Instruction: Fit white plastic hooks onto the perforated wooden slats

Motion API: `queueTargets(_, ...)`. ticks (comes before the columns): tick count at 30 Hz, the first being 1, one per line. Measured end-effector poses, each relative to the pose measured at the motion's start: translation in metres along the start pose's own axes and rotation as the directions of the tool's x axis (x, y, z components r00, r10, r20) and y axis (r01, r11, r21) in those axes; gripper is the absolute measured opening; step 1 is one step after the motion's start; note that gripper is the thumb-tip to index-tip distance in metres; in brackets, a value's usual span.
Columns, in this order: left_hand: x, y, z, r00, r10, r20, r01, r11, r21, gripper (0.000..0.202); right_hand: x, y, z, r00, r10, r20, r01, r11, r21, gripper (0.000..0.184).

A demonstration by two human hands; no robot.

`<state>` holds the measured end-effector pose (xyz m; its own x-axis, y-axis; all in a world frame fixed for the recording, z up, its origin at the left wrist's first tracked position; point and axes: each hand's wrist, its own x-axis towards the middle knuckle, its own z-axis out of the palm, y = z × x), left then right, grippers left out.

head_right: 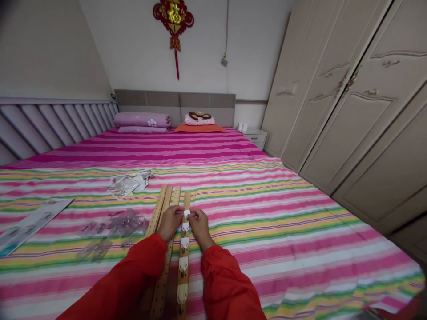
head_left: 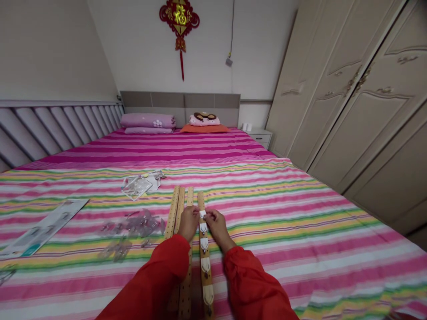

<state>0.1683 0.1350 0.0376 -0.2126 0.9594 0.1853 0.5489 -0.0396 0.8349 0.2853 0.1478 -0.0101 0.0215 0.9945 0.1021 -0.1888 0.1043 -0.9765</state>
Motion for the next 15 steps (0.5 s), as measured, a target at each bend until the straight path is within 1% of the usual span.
queueTargets(2, -0.008, 0.005, -0.006, 0.997, 0.063, 0.037, -0.066, 0.994, 0.086, 0.019, -0.001, -0.001, 0.000, 1.000, -0.010, 0.007, 0.010, 1.000, -0.012, 0.021)
queueTargets(4, -0.017, 0.012, -0.014, 0.991, 0.107, 0.075, -0.123, 0.954, 0.274, 0.022, -0.001, -0.001, 0.000, 1.000, -0.013, 0.008, 0.013, 1.000, -0.010, 0.020)
queueTargets(6, -0.025, 0.020, -0.019, 0.991, 0.095, 0.094, -0.128, 0.874, 0.470, 0.022, -0.002, -0.001, -0.001, 1.000, -0.011, -0.014, 0.011, 1.000, 0.004, 0.020)
queueTargets(7, -0.028, 0.024, -0.021, 0.993, 0.072, 0.095, -0.112, 0.839, 0.532, 0.022, -0.002, -0.001, -0.001, 0.999, -0.010, -0.033, 0.011, 1.000, 0.009, 0.019)
queueTargets(9, -0.032, 0.030, -0.022, 0.993, 0.037, 0.111, -0.096, 0.793, 0.602, 0.024, -0.002, 0.000, -0.002, 0.998, -0.010, -0.061, 0.010, 1.000, 0.010, 0.017)
queueTargets(11, -0.033, 0.033, -0.020, 0.990, 0.013, 0.139, -0.099, 0.764, 0.638, 0.026, -0.002, 0.001, -0.003, 0.998, 0.000, -0.061, 0.001, 1.000, 0.004, 0.016)
queueTargets(15, -0.031, 0.031, -0.014, 0.986, -0.010, 0.168, -0.104, 0.749, 0.654, 0.028, -0.004, 0.002, -0.002, 0.999, 0.017, -0.044, -0.017, 1.000, 0.002, 0.015)
